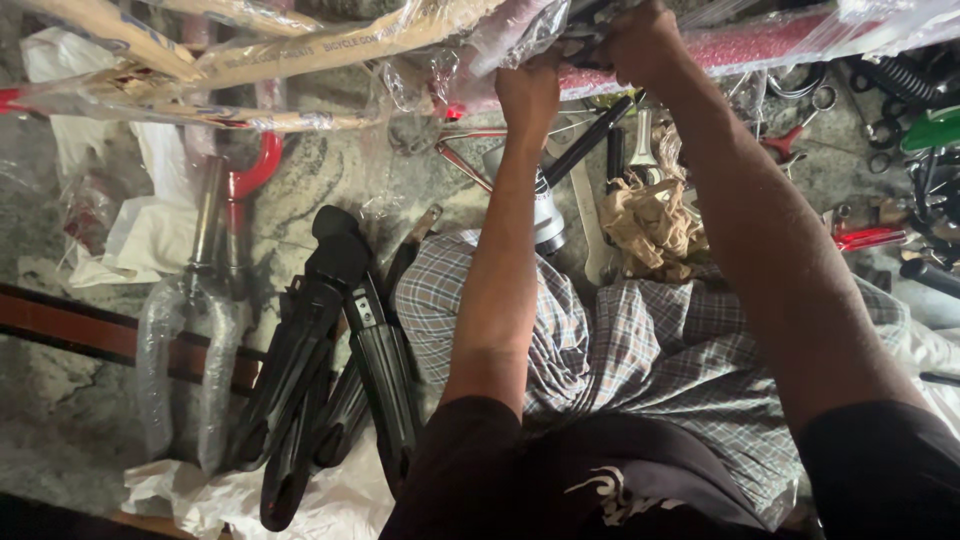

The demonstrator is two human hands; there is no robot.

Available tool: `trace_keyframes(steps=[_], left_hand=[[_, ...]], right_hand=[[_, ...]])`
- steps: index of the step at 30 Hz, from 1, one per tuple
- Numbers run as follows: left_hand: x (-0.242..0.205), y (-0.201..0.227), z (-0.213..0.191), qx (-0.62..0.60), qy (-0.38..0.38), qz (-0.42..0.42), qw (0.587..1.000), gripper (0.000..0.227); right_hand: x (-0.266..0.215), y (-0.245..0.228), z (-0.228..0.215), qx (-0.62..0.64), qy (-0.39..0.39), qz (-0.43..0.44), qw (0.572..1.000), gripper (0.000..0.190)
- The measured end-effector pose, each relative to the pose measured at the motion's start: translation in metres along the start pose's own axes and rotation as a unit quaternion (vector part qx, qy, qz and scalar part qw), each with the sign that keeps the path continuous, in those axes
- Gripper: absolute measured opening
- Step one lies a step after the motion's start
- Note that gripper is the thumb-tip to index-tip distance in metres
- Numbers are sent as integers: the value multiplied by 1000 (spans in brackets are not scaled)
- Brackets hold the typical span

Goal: The person sits on the floor and assembles a bicycle. They handle a small plastic bag of parts, then use a wrench to tighten a component on the bicycle frame. They also use a screwdriver to adjust a part on the frame.

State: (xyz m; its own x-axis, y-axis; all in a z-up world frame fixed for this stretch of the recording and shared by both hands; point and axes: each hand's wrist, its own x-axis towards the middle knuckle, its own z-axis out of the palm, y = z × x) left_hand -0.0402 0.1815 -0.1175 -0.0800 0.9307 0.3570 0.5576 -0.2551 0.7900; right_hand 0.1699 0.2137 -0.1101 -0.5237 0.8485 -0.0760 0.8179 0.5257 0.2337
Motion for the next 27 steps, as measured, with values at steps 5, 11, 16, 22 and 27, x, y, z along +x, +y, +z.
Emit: trace_keyframes(steps=[5, 11, 16, 22, 27], left_hand=[[3, 26, -11, -255, 8, -282, 925, 26], [2, 24, -16, -433, 35, -390, 812, 12], [-3, 24, -10, -427, 73, -273, 859, 8], [-9, 17, -2, -420, 116, -276, 857, 11], [-6, 12, 3, -371, 110, -276, 880, 10]], right_hand=[[-5, -2, -5, 354, 79, 120, 924, 12], [-22, -20, -36, 475, 119, 239, 838, 11], [-28, -31, -49, 419, 238, 158, 862, 18], [-34, -45, -49, 399, 218, 159, 876, 11], [-28, -40, -52, 412, 266, 150, 858, 7]])
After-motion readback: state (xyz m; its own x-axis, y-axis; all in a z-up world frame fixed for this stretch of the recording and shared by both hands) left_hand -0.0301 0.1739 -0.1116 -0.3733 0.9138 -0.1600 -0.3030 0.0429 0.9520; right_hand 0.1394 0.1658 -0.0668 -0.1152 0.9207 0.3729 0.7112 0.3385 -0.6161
